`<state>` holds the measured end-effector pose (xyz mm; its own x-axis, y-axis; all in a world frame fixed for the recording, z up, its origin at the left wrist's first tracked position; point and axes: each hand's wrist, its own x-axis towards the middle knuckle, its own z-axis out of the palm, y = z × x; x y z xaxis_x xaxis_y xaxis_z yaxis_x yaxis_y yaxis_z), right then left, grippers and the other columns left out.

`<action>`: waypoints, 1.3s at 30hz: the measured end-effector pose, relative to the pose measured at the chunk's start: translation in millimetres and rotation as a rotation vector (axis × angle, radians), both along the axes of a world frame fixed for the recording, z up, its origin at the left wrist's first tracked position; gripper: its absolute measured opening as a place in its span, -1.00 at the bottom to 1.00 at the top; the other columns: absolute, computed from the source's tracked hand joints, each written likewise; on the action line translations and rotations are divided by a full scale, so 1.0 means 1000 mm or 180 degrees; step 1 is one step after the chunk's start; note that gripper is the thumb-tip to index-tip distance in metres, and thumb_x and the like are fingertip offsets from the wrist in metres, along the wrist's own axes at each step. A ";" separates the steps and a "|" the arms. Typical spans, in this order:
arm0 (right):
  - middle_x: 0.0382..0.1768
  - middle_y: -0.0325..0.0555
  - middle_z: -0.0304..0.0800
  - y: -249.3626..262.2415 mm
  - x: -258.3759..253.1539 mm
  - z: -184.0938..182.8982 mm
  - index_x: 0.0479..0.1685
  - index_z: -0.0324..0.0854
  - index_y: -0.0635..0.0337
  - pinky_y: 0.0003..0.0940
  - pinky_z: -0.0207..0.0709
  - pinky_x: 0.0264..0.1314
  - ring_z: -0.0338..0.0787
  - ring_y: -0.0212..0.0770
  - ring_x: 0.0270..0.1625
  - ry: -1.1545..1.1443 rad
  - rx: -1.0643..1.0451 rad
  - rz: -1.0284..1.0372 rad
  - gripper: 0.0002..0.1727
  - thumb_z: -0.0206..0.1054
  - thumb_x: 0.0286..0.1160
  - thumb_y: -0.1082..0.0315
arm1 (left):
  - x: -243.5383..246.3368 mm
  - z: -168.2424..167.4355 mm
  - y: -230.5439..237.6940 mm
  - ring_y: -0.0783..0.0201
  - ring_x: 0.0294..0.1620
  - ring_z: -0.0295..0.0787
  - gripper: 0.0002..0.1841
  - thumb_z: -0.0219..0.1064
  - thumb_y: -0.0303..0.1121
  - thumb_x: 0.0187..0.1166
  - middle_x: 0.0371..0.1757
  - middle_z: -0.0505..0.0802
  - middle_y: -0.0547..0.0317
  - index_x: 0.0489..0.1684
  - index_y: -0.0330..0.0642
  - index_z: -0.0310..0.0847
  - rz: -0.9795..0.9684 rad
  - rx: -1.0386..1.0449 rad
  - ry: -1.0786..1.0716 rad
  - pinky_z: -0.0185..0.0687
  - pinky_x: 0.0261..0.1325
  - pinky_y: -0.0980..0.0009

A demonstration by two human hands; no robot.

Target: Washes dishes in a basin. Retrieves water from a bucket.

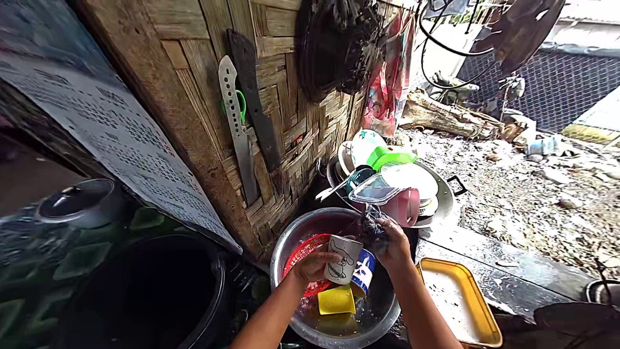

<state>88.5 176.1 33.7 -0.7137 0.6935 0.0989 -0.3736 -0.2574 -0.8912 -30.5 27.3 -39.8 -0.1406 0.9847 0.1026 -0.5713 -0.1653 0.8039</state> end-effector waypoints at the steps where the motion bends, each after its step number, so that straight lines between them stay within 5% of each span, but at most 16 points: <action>1: -0.04 -0.19 0.82 0.000 0.001 -0.007 -0.09 0.64 0.40 -0.52 0.72 0.01 0.80 -0.47 -0.05 -0.0047 0.0672 -0.0175 -0.75 0.19 0.29 0.50 | 0.002 0.005 0.002 0.38 -0.11 0.90 -0.55 0.65 -0.18 0.22 -0.12 0.93 0.30 0.10 0.02 0.66 0.0264 -0.0183 -0.0048 0.84 0.02 0.37; 3: 0.37 0.30 0.68 -0.016 0.001 -0.020 -0.27 0.71 0.58 -0.19 0.49 0.56 0.62 -0.03 0.51 -0.0370 0.2435 -0.0366 -0.72 0.39 0.04 0.51 | 0.015 0.025 0.011 0.36 -0.20 0.83 -0.70 0.27 -0.51 0.51 -0.19 0.85 0.21 0.18 -0.19 0.47 0.1116 -0.0816 0.0129 0.79 -0.08 0.36; 6: 0.32 0.53 0.68 -0.044 -0.004 -0.031 -0.30 0.70 0.59 0.18 0.51 0.50 0.65 0.43 0.46 -0.0698 0.3527 -0.0616 -0.64 0.61 -0.11 0.49 | 0.025 0.036 0.026 0.35 -0.06 0.68 -0.64 0.14 -0.59 0.69 0.00 0.71 0.03 0.44 -0.39 0.34 0.2050 -0.1522 0.0717 0.65 0.04 0.36; 10: 0.00 -0.06 0.81 -0.017 -0.019 -0.032 0.13 0.50 0.52 -0.43 0.71 0.19 0.81 -0.36 0.07 -0.0058 0.1301 -0.0163 -0.37 0.58 -0.05 0.46 | 0.028 0.056 0.023 0.27 -0.12 0.79 -0.75 0.08 -0.37 0.81 -0.10 0.79 0.05 0.30 -0.26 0.45 0.1880 -0.1365 -0.0054 0.77 -0.01 0.30; 13: -0.33 -0.18 0.84 -0.008 -0.023 -0.023 0.19 0.40 0.26 -0.41 0.78 -0.27 0.84 -0.38 -0.38 0.0541 -0.0338 0.0215 -0.48 0.40 0.13 0.50 | 0.035 0.061 0.015 0.23 -0.20 0.87 -0.53 -0.11 0.06 0.81 -0.17 0.85 0.04 0.15 -0.16 0.50 0.0931 -0.0507 -0.1130 0.83 -0.14 0.36; 15: -0.42 -0.13 0.80 -0.007 -0.027 -0.010 0.10 0.47 0.31 -0.45 0.73 -0.40 0.78 -0.38 -0.49 0.0333 -0.0441 0.0083 -0.68 0.26 0.33 0.54 | 0.035 0.047 0.016 0.05 -0.21 0.93 -0.34 0.26 0.29 0.53 -0.16 0.88 -0.13 0.09 -0.24 0.60 0.0359 -0.0141 -0.1798 0.89 -0.18 0.25; 18: -0.25 -0.09 0.84 -0.005 -0.027 0.004 0.00 0.64 0.43 -0.43 0.72 0.03 0.82 -0.36 -0.16 -0.0946 0.1519 -0.0341 -0.71 0.43 0.26 0.60 | 0.041 0.034 0.014 0.28 -0.06 0.85 -0.70 0.20 -0.21 0.64 -0.07 0.87 0.13 0.21 -0.14 0.49 0.0590 -0.0665 -0.0445 0.79 0.03 0.34; 21: -0.21 0.25 0.89 -0.018 -0.023 0.007 -0.06 0.75 0.43 0.29 0.66 0.04 0.90 0.22 -0.06 -0.1658 0.3687 -0.0457 -0.64 0.53 0.23 0.33 | 0.051 0.034 0.022 0.38 0.11 0.75 -0.22 0.57 -0.66 0.20 0.11 0.77 0.09 0.51 -0.37 0.26 0.1314 -0.0973 0.1045 0.71 0.22 0.39; 23: -0.22 0.11 0.89 -0.012 -0.023 0.002 -0.09 0.72 0.47 -0.04 0.74 0.09 0.90 -0.05 -0.08 -0.0960 0.3173 -0.0536 -0.65 0.55 0.17 0.40 | 0.050 0.039 0.022 0.36 0.00 0.79 -0.34 0.50 -0.65 0.29 0.02 0.79 0.11 0.44 -0.31 0.31 0.1415 -0.0878 0.0556 0.76 0.11 0.39; 25: -0.24 -0.15 0.84 -0.006 -0.026 0.001 0.04 0.54 0.41 -0.43 0.76 0.00 0.84 -0.39 -0.16 -0.0010 0.1338 -0.0335 -0.61 0.42 0.15 0.58 | 0.046 0.048 0.015 0.27 -0.14 0.87 -0.58 0.43 -0.36 0.40 -0.12 0.85 0.10 0.20 -0.18 0.44 0.1023 -0.0455 -0.0699 0.84 -0.03 0.34; 27: -0.30 -0.17 0.81 -0.006 -0.029 0.000 0.20 0.41 0.29 -0.43 0.77 -0.18 0.83 -0.39 -0.30 0.0331 0.0083 -0.0179 -0.55 0.31 0.26 0.59 | 0.043 0.048 0.012 0.03 -0.13 0.94 -0.42 0.72 -0.14 0.13 -0.13 0.89 -0.10 0.07 -0.24 0.61 0.0454 -0.0083 -0.1774 0.91 -0.03 0.18; 30: -0.05 0.01 0.76 -0.006 -0.026 0.004 0.44 0.29 0.47 -0.40 0.73 0.10 0.81 -0.34 -0.04 -0.0449 0.1339 -0.0372 -0.29 0.44 0.17 0.58 | 0.047 0.049 0.014 0.31 -0.13 0.84 -0.68 0.27 -0.36 0.56 -0.12 0.84 0.13 0.22 -0.17 0.42 0.1003 -0.0750 -0.0571 0.81 -0.04 0.37; 33: 0.01 0.13 0.87 -0.011 -0.019 0.002 0.35 0.56 0.49 -0.16 0.71 0.26 0.88 -0.16 0.08 -0.0687 0.2669 -0.0436 -0.36 0.57 0.16 0.46 | 0.052 0.046 0.019 0.38 -0.07 0.78 -0.45 0.44 -0.65 0.34 -0.05 0.79 0.15 0.35 -0.30 0.37 0.1523 -0.1019 0.0547 0.77 0.05 0.41; 35: -0.12 -0.16 0.88 -0.009 -0.021 -0.003 0.12 0.66 0.37 -0.44 0.76 0.08 0.85 -0.43 -0.07 0.0105 0.1508 -0.0313 -0.56 0.44 0.13 0.60 | 0.052 0.049 0.015 0.37 -0.16 0.84 -0.60 0.39 -0.44 0.37 -0.16 0.85 0.19 0.18 -0.18 0.45 0.1293 -0.0609 -0.0233 0.80 -0.05 0.42; 37: -0.31 -0.17 0.89 -0.010 -0.023 0.001 0.03 0.60 0.28 -0.42 0.79 -0.18 0.87 -0.39 -0.29 0.0487 0.0082 -0.0069 -0.69 0.29 0.27 0.60 | 0.047 0.044 0.010 0.14 -0.12 0.93 -0.41 0.71 -0.10 0.15 -0.11 0.89 -0.02 0.10 -0.18 0.60 0.0629 0.0000 -0.1427 0.88 -0.03 0.27; 39: -0.36 -0.16 0.86 -0.010 -0.021 0.004 0.00 0.59 0.32 -0.45 0.78 -0.18 0.85 -0.40 -0.32 0.0259 0.0151 -0.0051 -0.81 0.23 0.45 0.57 | 0.043 0.038 0.009 0.11 -0.05 0.93 -0.33 0.80 -0.04 -0.03 -0.07 0.90 -0.03 0.08 -0.15 0.68 0.0234 -0.0026 -0.1495 0.87 0.04 0.23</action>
<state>67.0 166.5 37.9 -0.6908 0.6979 0.1891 -0.4489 -0.2089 -0.8688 12.1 36.0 -1.3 -0.2392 0.9710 0.0034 -0.8604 -0.2136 0.4627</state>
